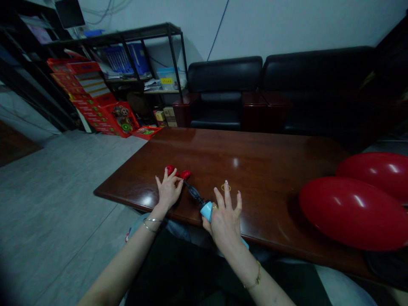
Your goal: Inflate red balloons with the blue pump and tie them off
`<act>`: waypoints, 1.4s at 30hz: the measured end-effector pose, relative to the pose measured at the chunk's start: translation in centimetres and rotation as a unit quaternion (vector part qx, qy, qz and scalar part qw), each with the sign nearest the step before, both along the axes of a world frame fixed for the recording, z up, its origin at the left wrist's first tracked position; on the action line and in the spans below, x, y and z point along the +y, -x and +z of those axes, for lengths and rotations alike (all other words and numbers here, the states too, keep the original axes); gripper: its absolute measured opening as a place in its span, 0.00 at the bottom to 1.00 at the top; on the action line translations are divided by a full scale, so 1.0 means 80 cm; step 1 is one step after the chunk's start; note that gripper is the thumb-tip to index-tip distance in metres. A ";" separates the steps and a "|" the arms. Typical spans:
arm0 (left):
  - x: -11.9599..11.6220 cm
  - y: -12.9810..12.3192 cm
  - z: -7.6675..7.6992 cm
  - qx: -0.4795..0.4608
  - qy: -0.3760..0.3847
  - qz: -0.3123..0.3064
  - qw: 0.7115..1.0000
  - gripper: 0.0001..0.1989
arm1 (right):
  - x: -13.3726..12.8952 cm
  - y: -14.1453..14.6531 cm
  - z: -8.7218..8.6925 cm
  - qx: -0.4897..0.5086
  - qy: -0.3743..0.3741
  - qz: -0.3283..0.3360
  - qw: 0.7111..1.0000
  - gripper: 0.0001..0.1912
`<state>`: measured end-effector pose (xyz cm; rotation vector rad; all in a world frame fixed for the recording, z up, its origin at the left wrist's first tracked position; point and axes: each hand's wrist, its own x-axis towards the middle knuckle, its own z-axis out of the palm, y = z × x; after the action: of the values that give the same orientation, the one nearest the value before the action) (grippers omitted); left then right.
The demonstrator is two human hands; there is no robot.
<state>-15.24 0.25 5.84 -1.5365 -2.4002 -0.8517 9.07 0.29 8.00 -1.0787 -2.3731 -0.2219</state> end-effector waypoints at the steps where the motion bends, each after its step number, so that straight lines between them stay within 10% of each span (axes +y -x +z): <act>1: 0.000 -0.001 0.000 0.004 0.001 -0.003 1.000 0.07 | 0.001 0.000 0.000 -0.003 0.001 -0.001 1.000 0.12; 24: -0.014 -0.020 0.011 0.121 -0.012 -0.085 0.989 0.08 | -0.003 0.004 -0.007 -0.028 0.074 -0.023 0.997 0.11; 42: -0.008 -0.035 -0.003 -0.052 -0.059 0.015 0.997 0.12 | -0.011 0.008 -0.014 0.013 0.083 -0.024 0.996 0.13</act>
<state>-12.42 -0.42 5.63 -1.4429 -2.3888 -1.0700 8.39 -0.60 6.85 -1.2092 -2.3769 -0.0279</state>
